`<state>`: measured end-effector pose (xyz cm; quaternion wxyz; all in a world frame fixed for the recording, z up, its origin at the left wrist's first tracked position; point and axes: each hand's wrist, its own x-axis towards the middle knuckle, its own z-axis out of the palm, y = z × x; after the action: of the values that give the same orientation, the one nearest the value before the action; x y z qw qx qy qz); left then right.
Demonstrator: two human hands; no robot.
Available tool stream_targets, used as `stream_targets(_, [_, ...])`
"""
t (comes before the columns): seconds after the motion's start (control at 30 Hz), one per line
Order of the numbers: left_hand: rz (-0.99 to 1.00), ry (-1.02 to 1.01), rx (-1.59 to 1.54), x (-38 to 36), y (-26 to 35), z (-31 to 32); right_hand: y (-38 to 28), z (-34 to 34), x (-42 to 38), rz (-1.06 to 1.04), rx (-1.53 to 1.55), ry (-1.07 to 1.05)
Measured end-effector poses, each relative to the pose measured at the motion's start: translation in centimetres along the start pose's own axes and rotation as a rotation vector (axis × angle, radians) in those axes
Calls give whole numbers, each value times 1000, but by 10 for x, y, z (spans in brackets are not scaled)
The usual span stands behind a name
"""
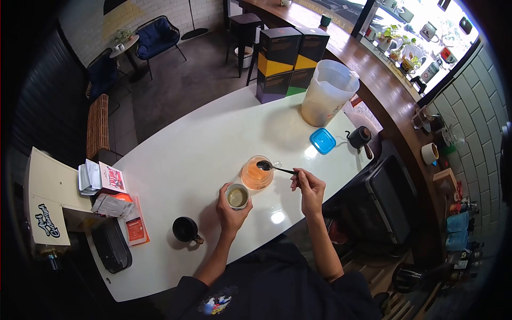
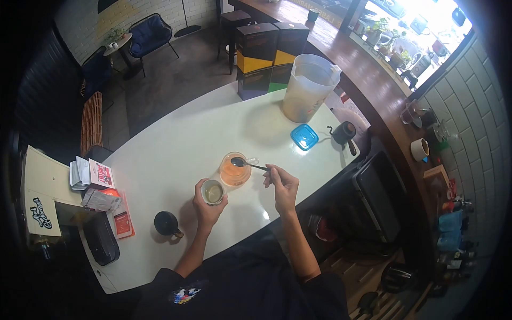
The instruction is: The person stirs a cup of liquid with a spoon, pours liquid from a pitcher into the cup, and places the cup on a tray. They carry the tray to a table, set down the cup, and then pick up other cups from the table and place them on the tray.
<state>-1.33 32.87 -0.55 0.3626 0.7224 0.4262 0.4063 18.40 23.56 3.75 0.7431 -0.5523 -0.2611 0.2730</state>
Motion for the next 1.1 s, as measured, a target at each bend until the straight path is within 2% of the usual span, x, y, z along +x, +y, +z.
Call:
stream_targets(0.13, [34, 16, 5, 0, -4, 2, 0, 0, -4, 45, 103, 74])
stream_targets(0.2, [58, 17, 13, 0, -4, 3, 0, -1, -5, 145, 311, 110])
stream_targets(0.27, [3, 30, -35, 0, -4, 4, 1, -1, -8, 162, 292, 103])
stream_targets(0.43, [20, 32, -18, -1, -3, 4, 2, 2, -20, 257, 317, 57])
stream_targets(0.5, [44, 35, 6, 2, -2, 3, 2, 5, -23, 227, 265, 65])
stream_targets(0.6, [90, 24, 57, 0, -3, 3, 8, 4, -26, 106, -49, -45])
stream_targets(0.73, [50, 16, -10, -1, -7, 3, 8, 4, -29, 0, -165, -107])
stream_targets(0.83, [51, 34, -13, -1, -7, 8, 13, -3, -20, 30, -204, -178])
stream_targets(1.03, [34, 98, -6, 4, 3, 16, 4, -20, 10, 164, -14, -145])
stream_targets(1.1, [-1, 87, -56, 3, 1, 17, 3, -29, 17, 298, 183, -142])
